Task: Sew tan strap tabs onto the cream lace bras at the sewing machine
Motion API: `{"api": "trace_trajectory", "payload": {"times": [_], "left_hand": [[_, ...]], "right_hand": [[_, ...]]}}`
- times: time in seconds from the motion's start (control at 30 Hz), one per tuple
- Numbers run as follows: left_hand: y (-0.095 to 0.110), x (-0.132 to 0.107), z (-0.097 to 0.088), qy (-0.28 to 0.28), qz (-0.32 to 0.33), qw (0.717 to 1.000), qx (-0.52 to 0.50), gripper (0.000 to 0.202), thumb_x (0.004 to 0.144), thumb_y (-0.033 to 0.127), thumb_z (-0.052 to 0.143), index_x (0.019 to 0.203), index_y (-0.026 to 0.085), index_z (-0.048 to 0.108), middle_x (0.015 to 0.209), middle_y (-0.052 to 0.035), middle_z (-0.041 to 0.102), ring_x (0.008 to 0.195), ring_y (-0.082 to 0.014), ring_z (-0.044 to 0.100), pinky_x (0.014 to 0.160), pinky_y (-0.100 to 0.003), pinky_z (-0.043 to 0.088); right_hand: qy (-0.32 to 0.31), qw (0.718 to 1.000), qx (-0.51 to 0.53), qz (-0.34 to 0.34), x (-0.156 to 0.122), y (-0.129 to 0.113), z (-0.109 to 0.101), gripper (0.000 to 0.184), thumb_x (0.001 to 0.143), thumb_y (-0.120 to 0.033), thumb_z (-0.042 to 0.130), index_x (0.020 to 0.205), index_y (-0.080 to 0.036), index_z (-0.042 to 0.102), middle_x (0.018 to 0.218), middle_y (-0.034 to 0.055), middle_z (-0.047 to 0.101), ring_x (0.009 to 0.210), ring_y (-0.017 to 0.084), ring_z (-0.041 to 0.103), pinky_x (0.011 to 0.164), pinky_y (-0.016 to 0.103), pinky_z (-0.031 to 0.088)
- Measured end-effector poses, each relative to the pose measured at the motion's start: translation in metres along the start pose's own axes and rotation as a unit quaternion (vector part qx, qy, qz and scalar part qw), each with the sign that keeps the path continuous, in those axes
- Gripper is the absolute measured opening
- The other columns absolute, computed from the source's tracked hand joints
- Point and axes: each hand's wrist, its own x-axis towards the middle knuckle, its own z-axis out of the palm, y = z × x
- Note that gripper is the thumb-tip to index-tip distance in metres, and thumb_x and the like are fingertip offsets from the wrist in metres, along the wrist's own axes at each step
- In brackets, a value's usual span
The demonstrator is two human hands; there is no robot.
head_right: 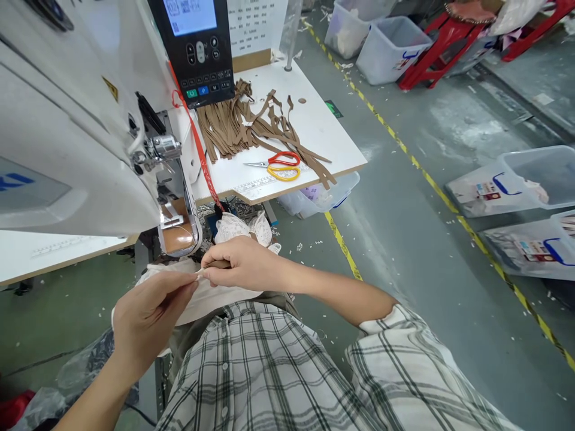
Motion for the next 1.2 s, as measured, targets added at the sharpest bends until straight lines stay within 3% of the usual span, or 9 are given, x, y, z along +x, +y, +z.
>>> {"api": "trace_trajectory", "payload": {"times": [0.23, 0.37, 0.47, 0.63, 0.73, 0.87, 0.97, 1.1, 1.2], "left_hand": [[-0.002, 0.003, -0.001, -0.015, -0.017, 1.000, -0.013, 0.009, 0.092, 0.021, 0.060, 0.097, 0.022, 0.067, 0.081, 0.0016, 0.073, 0.066, -0.0109, 0.064, 0.057, -0.020, 0.044], [-0.005, 0.008, -0.002, -0.080, -0.019, 0.997, -0.009, 0.020, 0.097, 0.026, 0.052, 0.109, 0.020, 0.066, 0.085, -0.0008, 0.073, 0.072, -0.0141, 0.067, 0.062, -0.023, 0.047], [-0.005, 0.011, -0.001, -0.103, -0.011, 0.994, 0.024, 0.021, 0.098, 0.027, 0.047, 0.095, 0.019, 0.067, 0.078, -0.0003, 0.070, 0.067, -0.0145, 0.065, 0.058, -0.024, 0.043], [-0.003, 0.012, 0.005, -0.062, -0.043, 0.996, 0.046, 0.019, 0.098, 0.027, 0.048, 0.087, 0.020, 0.062, 0.071, 0.0022, 0.066, 0.062, -0.0134, 0.061, 0.054, -0.024, 0.039], [-0.014, 0.012, 0.006, -0.009, -0.053, 0.996, 0.065, 0.012, 0.097, 0.028, 0.052, 0.100, 0.021, 0.062, 0.075, 0.0031, 0.069, 0.063, -0.0120, 0.063, 0.055, -0.022, 0.040], [-0.047, 0.012, 0.001, 0.084, 0.102, 0.974, 0.186, 0.025, 0.091, 0.019, 0.061, 0.116, 0.021, 0.060, 0.080, -0.0003, 0.069, 0.066, -0.0149, 0.062, 0.059, -0.025, 0.041], [-0.071, 0.012, -0.003, 0.072, 0.226, 0.942, 0.236, 0.038, 0.087, 0.008, 0.059, 0.123, 0.020, 0.059, 0.081, -0.0031, 0.068, 0.067, -0.0162, 0.059, 0.063, -0.027, 0.041], [-0.084, 0.017, -0.007, 0.041, 0.263, 0.929, 0.256, 0.045, 0.086, 0.005, 0.058, 0.129, 0.016, 0.055, 0.078, -0.0040, 0.066, 0.067, -0.0172, 0.055, 0.065, -0.029, 0.040], [-0.079, 0.022, -0.008, 0.025, 0.259, 0.931, 0.257, 0.043, 0.087, 0.006, 0.056, 0.129, 0.015, 0.055, 0.076, -0.0026, 0.064, 0.066, -0.0168, 0.053, 0.062, -0.028, 0.037]], "right_hand": [[-0.025, 0.999, -0.024, -0.003, 0.000, -0.005, -0.001, 0.015, 0.087, -0.017, 0.056, 0.083, -0.016, 0.071, 0.069, -0.0035, 0.066, 0.055, 0.007, 0.048, 0.053, 0.019, 0.032], [-0.021, 0.999, -0.028, 0.012, 0.000, -0.008, 0.000, 0.013, 0.086, -0.015, 0.059, 0.083, -0.016, 0.072, 0.064, -0.0049, 0.064, 0.055, 0.007, 0.048, 0.053, 0.019, 0.033], [0.007, 0.998, -0.057, 0.001, -0.003, -0.006, 0.006, 0.011, 0.088, -0.019, 0.061, 0.087, -0.017, 0.072, 0.067, -0.0040, 0.065, 0.058, 0.008, 0.052, 0.056, 0.020, 0.034], [0.119, 0.962, -0.210, -0.124, 0.003, -0.003, 0.013, 0.015, 0.093, -0.022, 0.055, 0.088, -0.018, 0.069, 0.079, 0.0015, 0.065, 0.076, 0.014, 0.055, 0.070, 0.025, 0.037], [0.109, 0.960, -0.227, -0.126, 0.022, -0.006, 0.006, 0.012, 0.088, -0.019, 0.056, 0.082, -0.017, 0.065, 0.074, -0.0005, 0.060, 0.071, 0.012, 0.051, 0.066, 0.025, 0.033], [0.071, 0.963, -0.240, -0.103, 0.052, -0.012, -0.007, 0.012, 0.085, -0.018, 0.055, 0.074, -0.017, 0.059, 0.073, -0.0017, 0.058, 0.071, 0.011, 0.048, 0.062, 0.025, 0.027], [0.053, 0.957, -0.270, -0.090, 0.063, -0.017, -0.011, 0.018, 0.084, -0.017, 0.053, 0.067, -0.017, 0.052, 0.069, -0.0017, 0.055, 0.068, 0.011, 0.045, 0.060, 0.027, 0.023], [0.048, 0.953, -0.288, -0.078, 0.066, -0.021, -0.012, 0.022, 0.083, -0.017, 0.053, 0.062, -0.017, 0.047, 0.065, -0.0024, 0.050, 0.061, 0.010, 0.040, 0.057, 0.028, 0.021], [0.053, 0.950, -0.297, -0.084, 0.063, -0.018, -0.010, 0.019, 0.086, -0.019, 0.054, 0.067, -0.017, 0.054, 0.068, -0.0020, 0.053, 0.061, 0.010, 0.043, 0.057, 0.027, 0.025]]}}
